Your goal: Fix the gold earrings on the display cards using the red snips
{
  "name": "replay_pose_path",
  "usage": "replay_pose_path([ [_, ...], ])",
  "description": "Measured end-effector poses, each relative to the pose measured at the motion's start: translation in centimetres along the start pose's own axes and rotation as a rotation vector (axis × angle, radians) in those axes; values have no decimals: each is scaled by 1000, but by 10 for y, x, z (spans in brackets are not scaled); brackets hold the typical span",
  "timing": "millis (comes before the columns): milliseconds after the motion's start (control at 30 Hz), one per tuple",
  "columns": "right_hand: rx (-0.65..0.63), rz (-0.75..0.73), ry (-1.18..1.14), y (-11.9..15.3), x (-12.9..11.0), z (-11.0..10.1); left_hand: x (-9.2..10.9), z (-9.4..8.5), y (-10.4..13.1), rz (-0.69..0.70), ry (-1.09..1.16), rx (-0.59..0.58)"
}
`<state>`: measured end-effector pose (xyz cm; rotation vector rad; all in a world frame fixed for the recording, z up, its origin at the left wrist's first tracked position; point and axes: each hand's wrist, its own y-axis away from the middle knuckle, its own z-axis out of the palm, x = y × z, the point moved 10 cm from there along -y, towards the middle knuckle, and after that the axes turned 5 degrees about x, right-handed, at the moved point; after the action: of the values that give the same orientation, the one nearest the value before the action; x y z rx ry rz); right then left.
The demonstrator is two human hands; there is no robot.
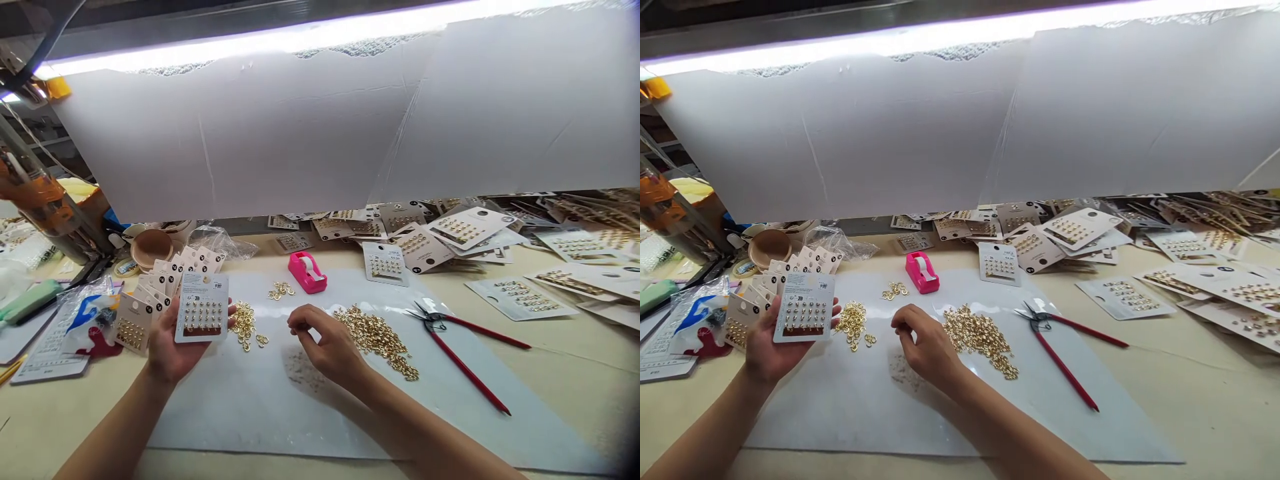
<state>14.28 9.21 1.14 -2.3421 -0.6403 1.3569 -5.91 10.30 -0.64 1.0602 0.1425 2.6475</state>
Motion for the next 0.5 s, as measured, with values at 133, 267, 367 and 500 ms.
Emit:
replay_pose_path([
  [133, 6, -4, 18, -1, 2, 0, 2, 3, 3, 2, -48, -35],
  [267, 37, -3, 36, -2, 3, -6, 2, 2, 4, 21, -117, -38],
  [367, 59, -27, 21, -1, -1, -12, 1, 2, 4, 50, -234, -24],
  [500, 38, -37, 0, 3, -2, -12, 57, -1, 22, 483, -587, 128],
])
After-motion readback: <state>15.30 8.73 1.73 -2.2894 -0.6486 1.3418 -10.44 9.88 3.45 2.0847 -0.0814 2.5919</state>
